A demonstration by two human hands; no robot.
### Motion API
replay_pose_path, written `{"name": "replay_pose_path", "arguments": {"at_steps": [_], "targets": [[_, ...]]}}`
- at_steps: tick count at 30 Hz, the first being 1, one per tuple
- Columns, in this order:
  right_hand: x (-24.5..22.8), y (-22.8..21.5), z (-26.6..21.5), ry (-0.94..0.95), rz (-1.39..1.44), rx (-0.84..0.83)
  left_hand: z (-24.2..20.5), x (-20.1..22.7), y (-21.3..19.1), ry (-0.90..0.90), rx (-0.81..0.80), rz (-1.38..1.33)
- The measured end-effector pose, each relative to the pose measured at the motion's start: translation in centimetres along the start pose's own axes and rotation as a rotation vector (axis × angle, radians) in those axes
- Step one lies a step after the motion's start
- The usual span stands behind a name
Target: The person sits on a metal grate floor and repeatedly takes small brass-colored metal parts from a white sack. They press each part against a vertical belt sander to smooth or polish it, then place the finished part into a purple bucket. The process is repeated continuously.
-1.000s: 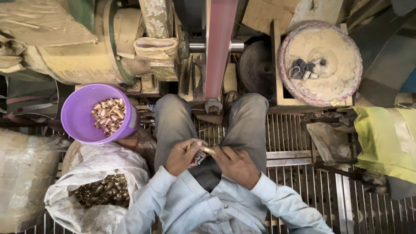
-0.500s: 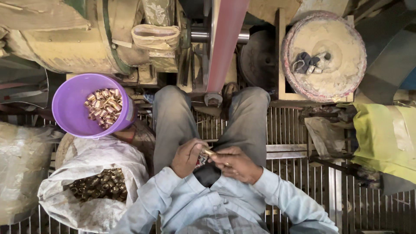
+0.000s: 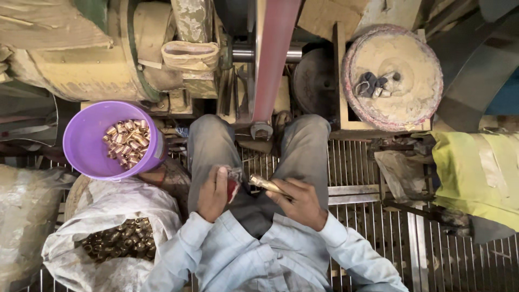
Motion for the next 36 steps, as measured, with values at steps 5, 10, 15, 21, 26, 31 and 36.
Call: {"name": "replay_pose_path", "arguments": {"at_steps": [5, 10, 15, 21, 26, 31, 36], "targets": [[-1.1, -0.3, 0.1, -0.114, -0.181, -0.067, -1.1, 0.8, 0.5, 0.126, -0.103, -0.099], [-0.9, 0.2, 0.2, -0.173, -0.330, -0.132, -2.3, 1.7, 1.2, 0.454, -0.281, -0.197], [-0.8, 0.0, 0.2, -0.394, -0.467, -0.175, -0.5, 0.6, 1.7, 0.483, -0.476, -0.151], [0.1, 1.0, 0.8, -0.351, -0.455, -0.273, 0.0, 1.4, 3.6, 0.831, -0.064, 0.081], [1.7, 2.1, 0.1, -0.055, -0.062, -0.207, -0.1, -0.1, 5.0, 0.222, -0.264, -0.194], [5.5, 3.6, -0.7, 0.546, 0.634, -0.137, 0.9, -0.6, 5.5, 0.327, -0.176, -0.115], [8.1, 3.8, -2.8, 1.263, 1.222, -0.183, 0.3, -1.3, 5.9, 0.478, -0.105, -0.098]]}}
Point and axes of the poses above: each hand's wrist, its own z-axis towards the middle knuckle, its own y-axis out of the palm, x = y × z, the point moved 2 cm from there along z, towards the middle knuckle, and after that the axes turned 15 degrees about z, right-handed, at the moved point
